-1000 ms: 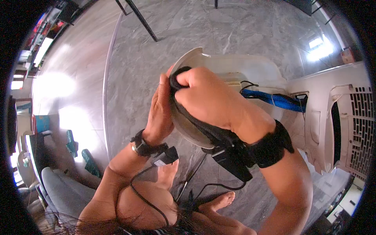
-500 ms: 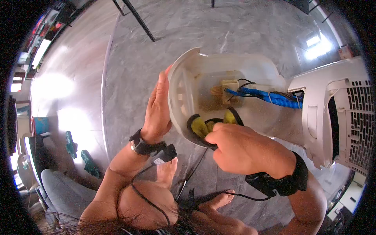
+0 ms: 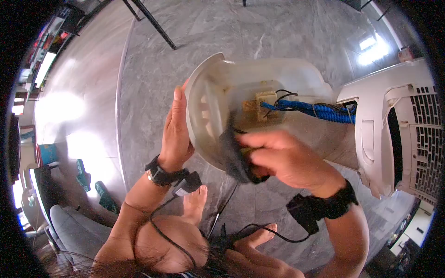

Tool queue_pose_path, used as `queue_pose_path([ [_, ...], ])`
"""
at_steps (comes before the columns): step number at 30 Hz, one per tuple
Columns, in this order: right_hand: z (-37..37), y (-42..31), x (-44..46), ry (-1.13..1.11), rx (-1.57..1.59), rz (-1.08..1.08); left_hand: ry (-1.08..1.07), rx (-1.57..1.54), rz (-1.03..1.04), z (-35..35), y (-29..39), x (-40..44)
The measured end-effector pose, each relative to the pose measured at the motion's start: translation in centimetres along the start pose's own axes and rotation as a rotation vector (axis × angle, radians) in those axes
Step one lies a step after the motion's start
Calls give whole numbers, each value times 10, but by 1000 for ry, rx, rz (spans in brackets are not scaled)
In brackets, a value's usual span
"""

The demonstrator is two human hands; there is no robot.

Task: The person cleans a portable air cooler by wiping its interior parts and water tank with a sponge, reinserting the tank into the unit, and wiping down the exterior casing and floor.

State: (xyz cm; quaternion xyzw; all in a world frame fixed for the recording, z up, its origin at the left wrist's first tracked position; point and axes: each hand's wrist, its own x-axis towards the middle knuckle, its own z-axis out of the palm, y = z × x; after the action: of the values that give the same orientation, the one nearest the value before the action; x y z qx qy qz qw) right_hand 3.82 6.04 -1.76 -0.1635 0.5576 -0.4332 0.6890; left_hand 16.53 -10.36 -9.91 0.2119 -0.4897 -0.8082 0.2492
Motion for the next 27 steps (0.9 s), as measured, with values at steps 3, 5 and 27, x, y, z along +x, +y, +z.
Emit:
queue_pose_path([
  [3,1,22,27,6,-661,-408,20,-30,-14,1,-1,-1],
  [5,-3,19,34,19,-690,-393,47,-13,-23,1,1,-2],
  [27,2,-14,36,3,-1009,-176,220,-40,-19,15,5,-3],
])
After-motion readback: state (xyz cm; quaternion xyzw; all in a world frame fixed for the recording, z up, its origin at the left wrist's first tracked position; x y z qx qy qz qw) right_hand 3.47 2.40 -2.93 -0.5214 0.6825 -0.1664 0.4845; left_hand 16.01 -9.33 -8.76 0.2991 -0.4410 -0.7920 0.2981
